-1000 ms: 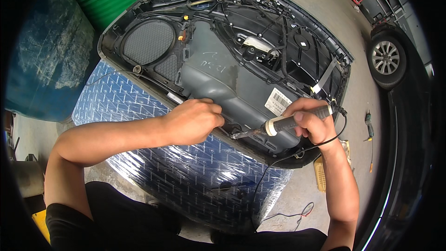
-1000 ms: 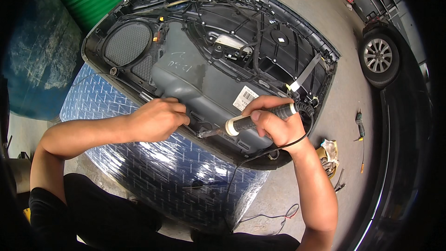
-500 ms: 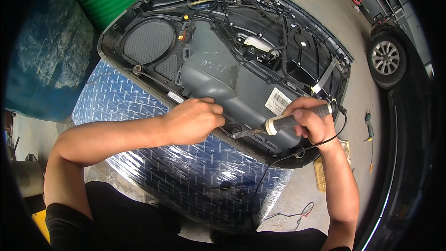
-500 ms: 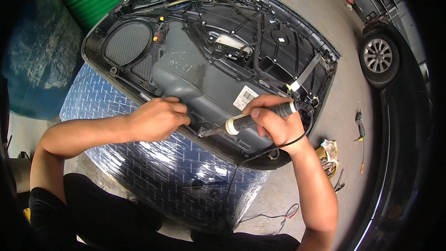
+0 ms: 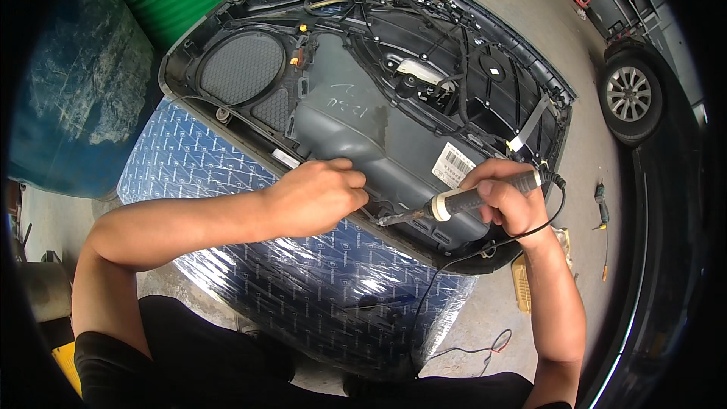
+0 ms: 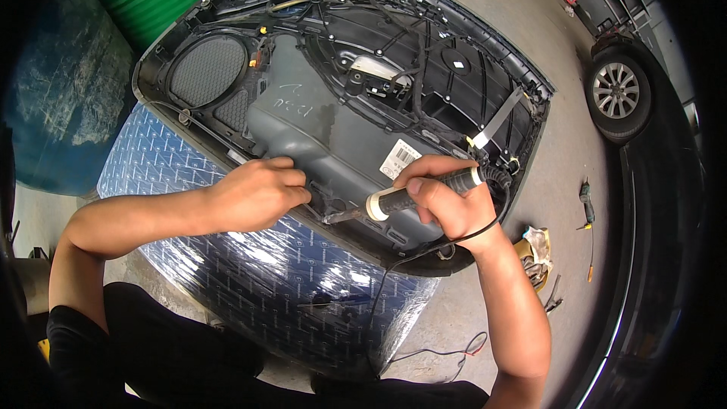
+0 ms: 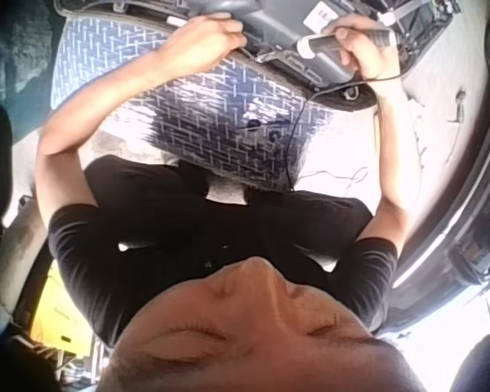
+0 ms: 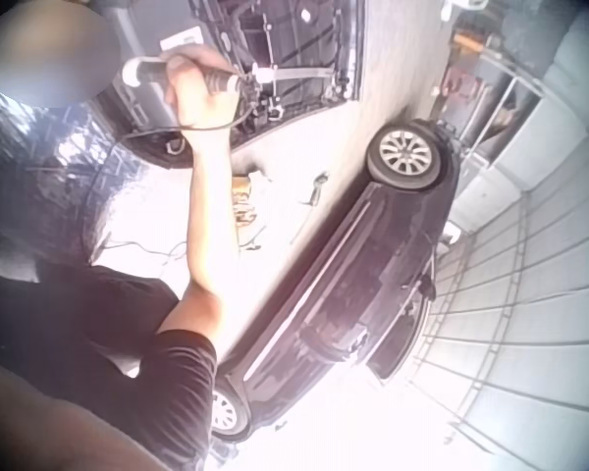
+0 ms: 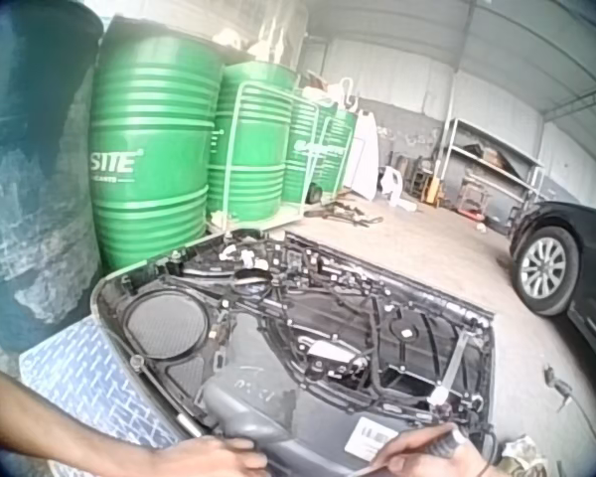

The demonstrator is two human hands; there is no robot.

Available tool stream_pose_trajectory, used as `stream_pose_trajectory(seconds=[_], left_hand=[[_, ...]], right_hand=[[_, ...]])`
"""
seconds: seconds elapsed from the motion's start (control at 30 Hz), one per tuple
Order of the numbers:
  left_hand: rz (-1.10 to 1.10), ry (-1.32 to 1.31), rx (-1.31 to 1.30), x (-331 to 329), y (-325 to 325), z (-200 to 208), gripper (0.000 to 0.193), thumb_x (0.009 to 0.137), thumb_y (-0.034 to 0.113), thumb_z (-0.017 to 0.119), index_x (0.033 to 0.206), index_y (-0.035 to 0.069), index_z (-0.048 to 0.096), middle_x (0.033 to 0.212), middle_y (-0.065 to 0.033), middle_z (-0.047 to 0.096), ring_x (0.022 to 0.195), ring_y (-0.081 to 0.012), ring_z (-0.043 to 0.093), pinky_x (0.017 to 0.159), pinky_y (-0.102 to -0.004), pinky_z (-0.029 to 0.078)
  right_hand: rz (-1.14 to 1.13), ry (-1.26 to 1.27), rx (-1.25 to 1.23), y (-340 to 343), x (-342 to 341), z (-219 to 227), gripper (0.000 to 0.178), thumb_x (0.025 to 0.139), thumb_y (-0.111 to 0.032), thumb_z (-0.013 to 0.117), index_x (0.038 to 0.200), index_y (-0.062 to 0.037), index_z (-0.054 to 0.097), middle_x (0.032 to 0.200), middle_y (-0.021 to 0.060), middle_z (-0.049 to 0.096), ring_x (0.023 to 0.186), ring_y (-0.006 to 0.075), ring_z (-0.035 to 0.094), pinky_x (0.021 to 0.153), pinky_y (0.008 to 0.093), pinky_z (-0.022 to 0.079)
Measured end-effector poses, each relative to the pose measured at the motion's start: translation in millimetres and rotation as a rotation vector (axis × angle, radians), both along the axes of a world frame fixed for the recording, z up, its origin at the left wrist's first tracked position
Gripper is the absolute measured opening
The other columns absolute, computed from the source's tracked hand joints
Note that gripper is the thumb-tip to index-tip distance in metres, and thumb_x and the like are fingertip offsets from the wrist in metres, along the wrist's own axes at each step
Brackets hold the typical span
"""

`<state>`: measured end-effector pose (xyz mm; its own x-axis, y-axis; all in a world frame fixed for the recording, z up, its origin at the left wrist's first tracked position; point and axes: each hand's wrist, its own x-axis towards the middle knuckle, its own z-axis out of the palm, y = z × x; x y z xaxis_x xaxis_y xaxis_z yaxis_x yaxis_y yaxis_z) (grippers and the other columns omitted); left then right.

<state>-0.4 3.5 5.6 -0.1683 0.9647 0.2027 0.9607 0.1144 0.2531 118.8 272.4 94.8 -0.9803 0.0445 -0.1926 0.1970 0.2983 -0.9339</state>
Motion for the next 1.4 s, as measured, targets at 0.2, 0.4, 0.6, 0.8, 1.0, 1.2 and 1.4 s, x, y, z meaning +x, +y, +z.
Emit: stream_pose_trajectory(seconds=[0.2, 0.4, 0.6, 0.8, 1.0, 1.2, 1.4], left_hand=[[-0.005, 0.049, -0.022, 0.5, -0.8, -1.1, 0.013, 0.066, 0.004, 0.069, 0.079, 0.004, 0.071, 0.081, -0.0064, 0.064, 0.085, -0.0231, 0.064, 0.071, -0.0338, 0.057], [-0.01, 0.033, -0.038, -0.7, -1.2, 0.3, 0.015, 0.065, 0.003, 0.07, 0.08, 0.004, 0.072, 0.082, -0.0061, 0.065, 0.086, -0.0228, 0.065, 0.071, -0.0339, 0.058], [-0.015, 0.028, -0.021, -0.9, -2.1, 0.5, 0.014, 0.066, 0.003, 0.069, 0.08, 0.004, 0.071, 0.082, -0.0055, 0.064, 0.086, -0.0226, 0.065, 0.07, -0.034, 0.058], [-0.022, 0.026, 0.004, -1.2, -2.2, -1.0, 0.012, 0.066, 0.004, 0.068, 0.078, 0.004, 0.07, 0.082, -0.0052, 0.064, 0.084, -0.0221, 0.064, 0.069, -0.034, 0.058], [-0.032, 0.032, 0.014, -1.8, -1.9, -0.1, 0.01, 0.066, 0.005, 0.068, 0.076, 0.004, 0.07, 0.08, -0.0048, 0.063, 0.082, -0.0212, 0.063, 0.067, -0.0334, 0.057], [-0.028, 0.053, 0.018, -1.0, -1.9, -0.6, 0.007, 0.066, 0.006, 0.068, 0.073, 0.005, 0.069, 0.079, -0.0046, 0.062, 0.081, -0.0207, 0.063, 0.066, -0.0329, 0.057], [-0.038, 0.055, 0.038, -1.8, -1.8, -0.6, 0.006, 0.066, 0.006, 0.068, 0.072, 0.005, 0.068, 0.079, -0.0038, 0.062, 0.081, -0.0209, 0.062, 0.065, -0.0331, 0.056]], right_hand=[[-0.004, -0.018, 0.011, 1.3, -0.8, 0.2, 0.024, 0.084, -0.014, 0.057, 0.09, 0.0049, 0.07, 0.059, 0.0041, 0.057, 0.052, 0.0088, 0.052, 0.05, 0.0245, 0.038], [-0.01, -0.006, 0.022, 3.2, 3.1, -0.4, 0.025, 0.084, -0.015, 0.057, 0.091, 0.0045, 0.071, 0.059, 0.0047, 0.058, 0.052, 0.0088, 0.052, 0.05, 0.0245, 0.038], [-0.005, -0.008, 0.012, 7.5, 5.2, -0.1, 0.025, 0.084, -0.015, 0.057, 0.092, 0.0048, 0.071, 0.059, 0.005, 0.058, 0.051, 0.0091, 0.052, 0.048, 0.0248, 0.037], [-0.017, -0.012, 0.022, 5.3, 5.5, 2.0, 0.025, 0.084, -0.014, 0.057, 0.093, 0.0046, 0.071, 0.059, 0.0049, 0.058, 0.052, 0.009, 0.052, 0.049, 0.0247, 0.037], [-0.019, -0.009, 0.034, 2.8, 4.7, -0.3, 0.028, 0.082, -0.017, 0.056, 0.092, 0.0042, 0.071, 0.059, 0.0047, 0.058, 0.051, 0.0088, 0.051, 0.048, 0.024, 0.037], [-0.011, 0.008, 0.078, 2.6, 4.7, 0.3, 0.032, 0.081, -0.023, 0.056, 0.09, 0.0039, 0.071, 0.057, 0.0046, 0.057, 0.048, 0.0083, 0.049, 0.045, 0.0234, 0.035], [-0.024, 0.003, 0.019, 5.6, 6.5, 3.9, 0.027, 0.084, -0.018, 0.058, 0.092, 0.003, 0.072, 0.058, 0.0036, 0.058, 0.05, 0.0078, 0.05, 0.047, 0.0238, 0.035]])
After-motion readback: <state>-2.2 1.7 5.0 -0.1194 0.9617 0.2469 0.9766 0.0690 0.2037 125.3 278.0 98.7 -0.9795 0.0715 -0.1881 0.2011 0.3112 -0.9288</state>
